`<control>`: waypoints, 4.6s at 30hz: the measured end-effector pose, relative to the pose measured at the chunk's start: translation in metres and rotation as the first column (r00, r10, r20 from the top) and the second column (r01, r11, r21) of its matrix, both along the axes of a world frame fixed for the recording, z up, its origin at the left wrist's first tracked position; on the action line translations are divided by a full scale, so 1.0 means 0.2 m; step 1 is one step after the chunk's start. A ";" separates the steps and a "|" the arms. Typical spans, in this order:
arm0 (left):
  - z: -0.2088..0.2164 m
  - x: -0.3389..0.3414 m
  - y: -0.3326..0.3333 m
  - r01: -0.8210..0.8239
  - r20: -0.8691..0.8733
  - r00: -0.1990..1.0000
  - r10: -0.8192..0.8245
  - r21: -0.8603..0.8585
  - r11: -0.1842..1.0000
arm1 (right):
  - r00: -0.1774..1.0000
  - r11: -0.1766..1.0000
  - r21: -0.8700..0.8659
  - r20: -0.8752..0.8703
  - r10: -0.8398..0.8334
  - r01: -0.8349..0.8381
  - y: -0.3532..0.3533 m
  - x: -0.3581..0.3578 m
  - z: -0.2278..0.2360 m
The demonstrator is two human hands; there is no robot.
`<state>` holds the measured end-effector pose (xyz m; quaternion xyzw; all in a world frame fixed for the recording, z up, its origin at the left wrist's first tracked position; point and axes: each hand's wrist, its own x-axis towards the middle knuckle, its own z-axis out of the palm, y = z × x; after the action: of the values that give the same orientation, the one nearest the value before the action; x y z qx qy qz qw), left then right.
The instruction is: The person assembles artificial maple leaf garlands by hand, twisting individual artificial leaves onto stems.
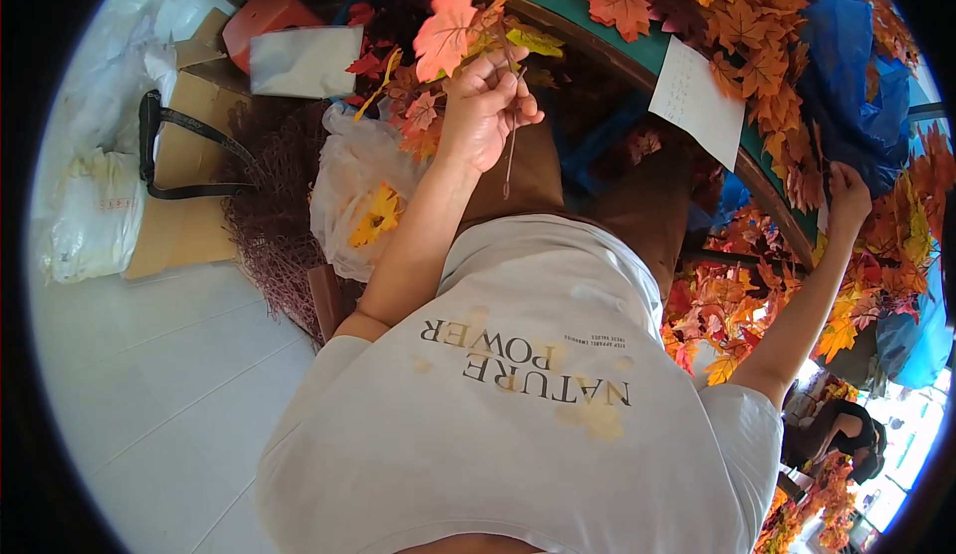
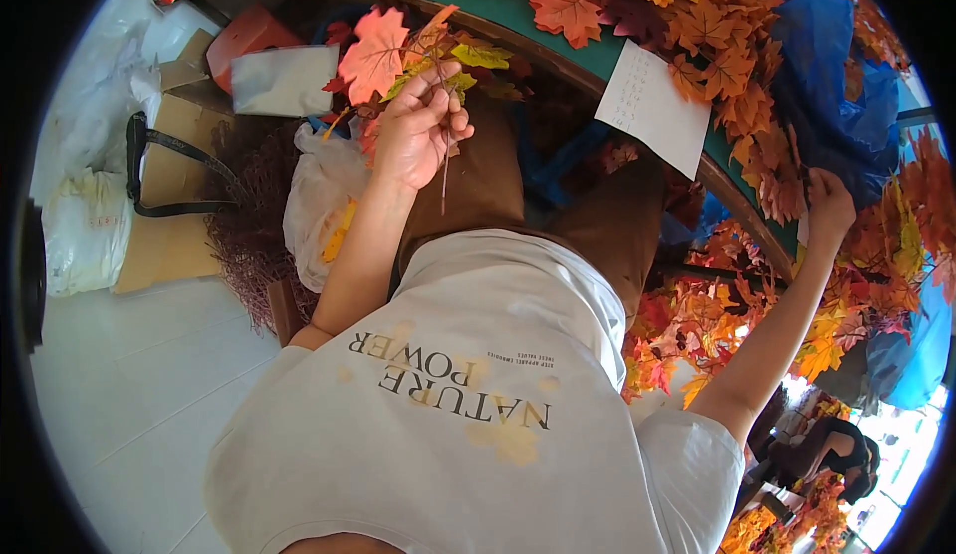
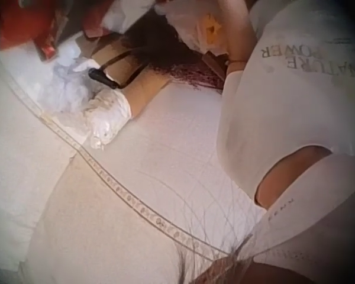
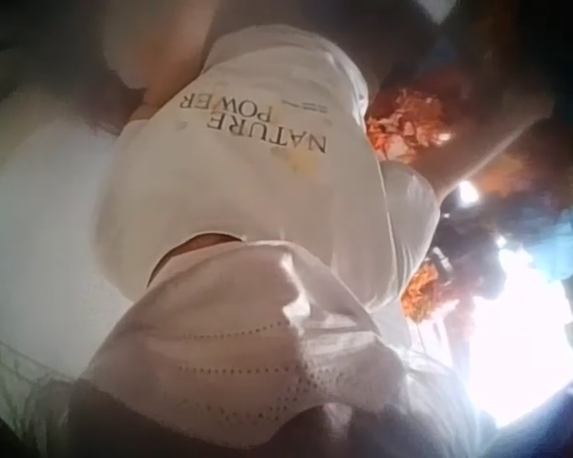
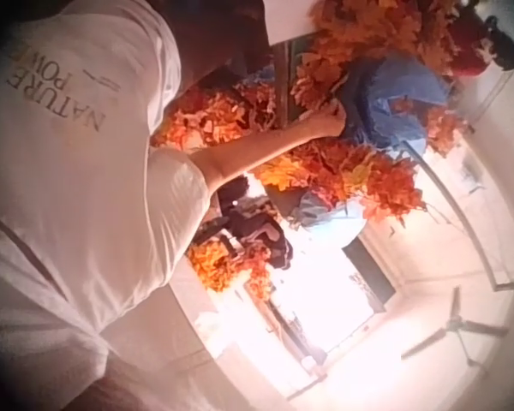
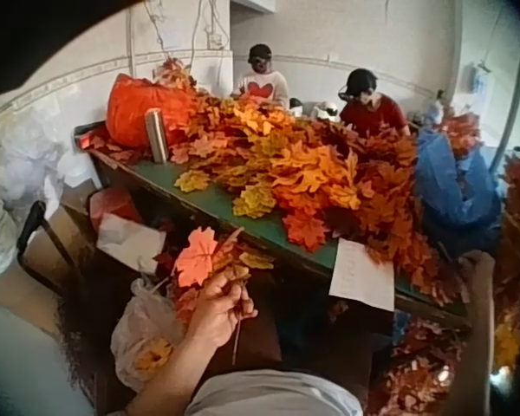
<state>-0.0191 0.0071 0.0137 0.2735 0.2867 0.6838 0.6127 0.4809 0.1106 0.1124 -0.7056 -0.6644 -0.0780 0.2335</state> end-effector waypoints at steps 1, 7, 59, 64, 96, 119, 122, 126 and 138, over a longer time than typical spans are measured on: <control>-0.01 0.00 0.01 0.001 0.002 1.000 -0.001 -0.004 1.000 | 0.996 0.999 -0.032 -0.081 -0.043 0.041 0.01 0.01 0.01; -0.02 0.00 0.01 0.048 0.144 0.989 -0.039 -0.062 0.997 | 0.991 0.999 0.026 0.127 -0.048 0.045 -0.07 0.02 0.08; 0.10 0.25 -0.08 0.014 -0.096 0.995 -0.008 0.063 0.998 | -0.506 0.727 0.200 -0.832 -0.228 -0.657 -0.44 -1.67 -0.40; 0.09 0.25 -0.08 0.023 -0.092 0.996 -0.017 0.065 0.998 | -0.506 0.744 0.189 -0.833 -0.225 -0.641 -0.45 -1.68 -0.43; 0.06 0.26 -0.07 -0.034 -0.173 0.983 0.056 0.124 0.992 | -0.459 0.791 0.247 -0.887 -0.048 -0.559 -0.49 -1.70 -0.48; 0.05 0.25 -0.05 0.039 -0.202 0.979 -0.013 0.127 0.991 | -0.552 0.809 0.312 -0.834 -0.019 -0.498 -0.50 -1.71 -0.52; 0.04 0.26 -0.06 0.033 -0.169 0.986 -0.011 0.128 0.991 | -0.554 0.807 0.327 -0.832 0.000 -0.491 -0.50 -1.71 -0.51; 0.03 0.26 -0.06 0.035 -0.210 0.978 -0.002 0.153 0.988 | -0.537 0.790 0.338 -0.844 0.013 -0.512 -0.50 -1.69 -0.53; -0.05 0.23 -0.02 -0.077 -0.076 0.994 0.077 0.002 0.997 | 0.011 0.788 0.205 -0.966 0.260 -0.581 -0.46 -1.71 -0.60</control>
<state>0.0265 0.0026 0.0030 0.2877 0.3208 0.6959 0.5745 0.1382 0.0191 -0.0084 -0.3732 -0.5383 0.5480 0.5202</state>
